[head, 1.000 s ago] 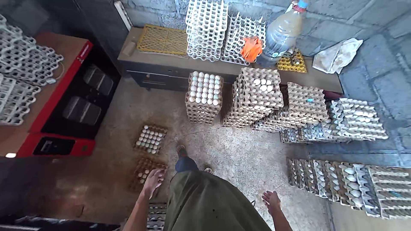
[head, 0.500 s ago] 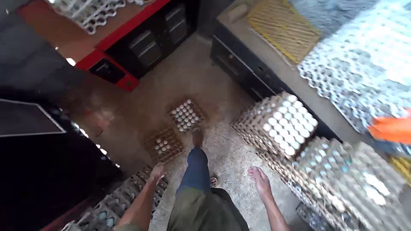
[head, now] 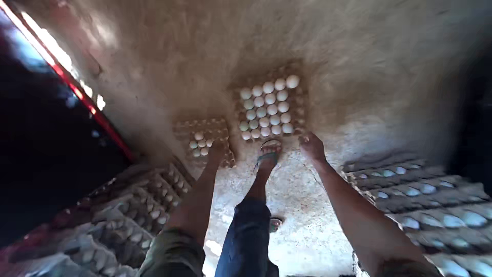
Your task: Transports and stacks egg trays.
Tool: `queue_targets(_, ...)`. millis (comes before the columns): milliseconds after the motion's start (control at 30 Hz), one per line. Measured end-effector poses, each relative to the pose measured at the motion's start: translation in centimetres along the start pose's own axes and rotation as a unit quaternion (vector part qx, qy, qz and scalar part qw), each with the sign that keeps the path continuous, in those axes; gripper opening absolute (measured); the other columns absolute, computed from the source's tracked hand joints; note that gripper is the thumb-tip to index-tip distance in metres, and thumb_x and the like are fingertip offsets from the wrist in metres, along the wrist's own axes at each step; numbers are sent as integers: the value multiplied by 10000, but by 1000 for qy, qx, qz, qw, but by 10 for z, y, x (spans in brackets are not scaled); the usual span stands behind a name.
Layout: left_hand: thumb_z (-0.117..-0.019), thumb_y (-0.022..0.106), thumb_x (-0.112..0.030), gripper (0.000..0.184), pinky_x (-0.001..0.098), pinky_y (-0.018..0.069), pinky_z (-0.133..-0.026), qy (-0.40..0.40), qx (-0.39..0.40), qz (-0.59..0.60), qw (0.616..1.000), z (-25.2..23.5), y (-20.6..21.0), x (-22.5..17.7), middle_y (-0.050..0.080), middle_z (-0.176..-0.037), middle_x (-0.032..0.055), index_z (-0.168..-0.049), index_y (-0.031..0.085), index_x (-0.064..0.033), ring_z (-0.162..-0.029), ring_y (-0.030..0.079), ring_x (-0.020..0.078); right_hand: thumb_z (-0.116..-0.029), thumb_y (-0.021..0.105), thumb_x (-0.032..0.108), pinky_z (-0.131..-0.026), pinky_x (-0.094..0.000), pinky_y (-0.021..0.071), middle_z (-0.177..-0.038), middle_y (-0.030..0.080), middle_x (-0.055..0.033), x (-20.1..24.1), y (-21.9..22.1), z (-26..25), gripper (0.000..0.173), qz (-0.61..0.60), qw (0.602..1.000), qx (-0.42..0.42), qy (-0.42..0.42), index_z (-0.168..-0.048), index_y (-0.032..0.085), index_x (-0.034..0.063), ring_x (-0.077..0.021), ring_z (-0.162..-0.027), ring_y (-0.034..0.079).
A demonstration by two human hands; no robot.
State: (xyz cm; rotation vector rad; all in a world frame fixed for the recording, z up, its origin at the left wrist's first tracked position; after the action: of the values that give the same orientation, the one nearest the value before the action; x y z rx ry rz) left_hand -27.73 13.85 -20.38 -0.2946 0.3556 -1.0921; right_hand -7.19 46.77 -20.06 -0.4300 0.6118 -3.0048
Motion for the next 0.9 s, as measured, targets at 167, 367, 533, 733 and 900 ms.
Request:
queue_targets(167,-1087,451,-169,375,504,476,-1040,-14,-57,-12,998,-27,8,61,612,-1277,299,-1354,534,82,-1188,616,379,-1012,593,244,-1072,-516,469,-1440,494,-273,23,24,-41,465,-69,988,-135,-8,-1384,520,-26,-387,-1293,542)
queue_targets(367,-1111,402,-219,482,472,387,-1164,155,-79,60,983,-65,48,-31,470,-1518,243,-1528,385,22,-1398,479,343,-969,661,238,-1015,-630,478,-1435,536,-260,-11,4,-111,634,-117,980,-159,40,-1513,397,47,-441,-1286,547)
queue_targets(533,-1131,290,-276,500,510,347,-1177,78,-94,106,987,-117,69,-79,474,-1504,259,-1519,401,18,-1412,455,356,-977,691,269,-917,-631,516,-1284,623,-252,-6,3,-142,666,-108,990,-78,41,-1527,358,96,-428,-1119,638)
queue_targets(733,-1118,312,-410,501,587,430,-1050,52,-72,108,990,-102,73,-81,518,-1446,229,-1495,411,-94,-1296,532,377,-1047,588,279,-1049,-616,460,-1421,536,-271,-1,5,-150,526,-108,991,-76,7,-1491,428,46,-420,-1293,550)
queue_targets(900,-1118,365,-305,477,499,432,-1089,103,-83,150,980,-70,66,-88,524,-1427,239,-1495,408,-15,-1292,536,312,-1050,560,208,-1058,-559,492,-1455,512,-269,-9,6,-107,517,-177,979,-101,23,-1505,403,19,-391,-1286,570)
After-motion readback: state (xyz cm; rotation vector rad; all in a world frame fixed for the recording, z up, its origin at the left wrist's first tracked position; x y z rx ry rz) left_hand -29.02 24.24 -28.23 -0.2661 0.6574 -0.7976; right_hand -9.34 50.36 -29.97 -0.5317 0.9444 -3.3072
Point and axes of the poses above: each hand's wrist, its own z-axis away from the middle knuckle, its own y-axis out of the palm, x = y × z, the point moved 7 cm from there along -z, towards the middle knuckle
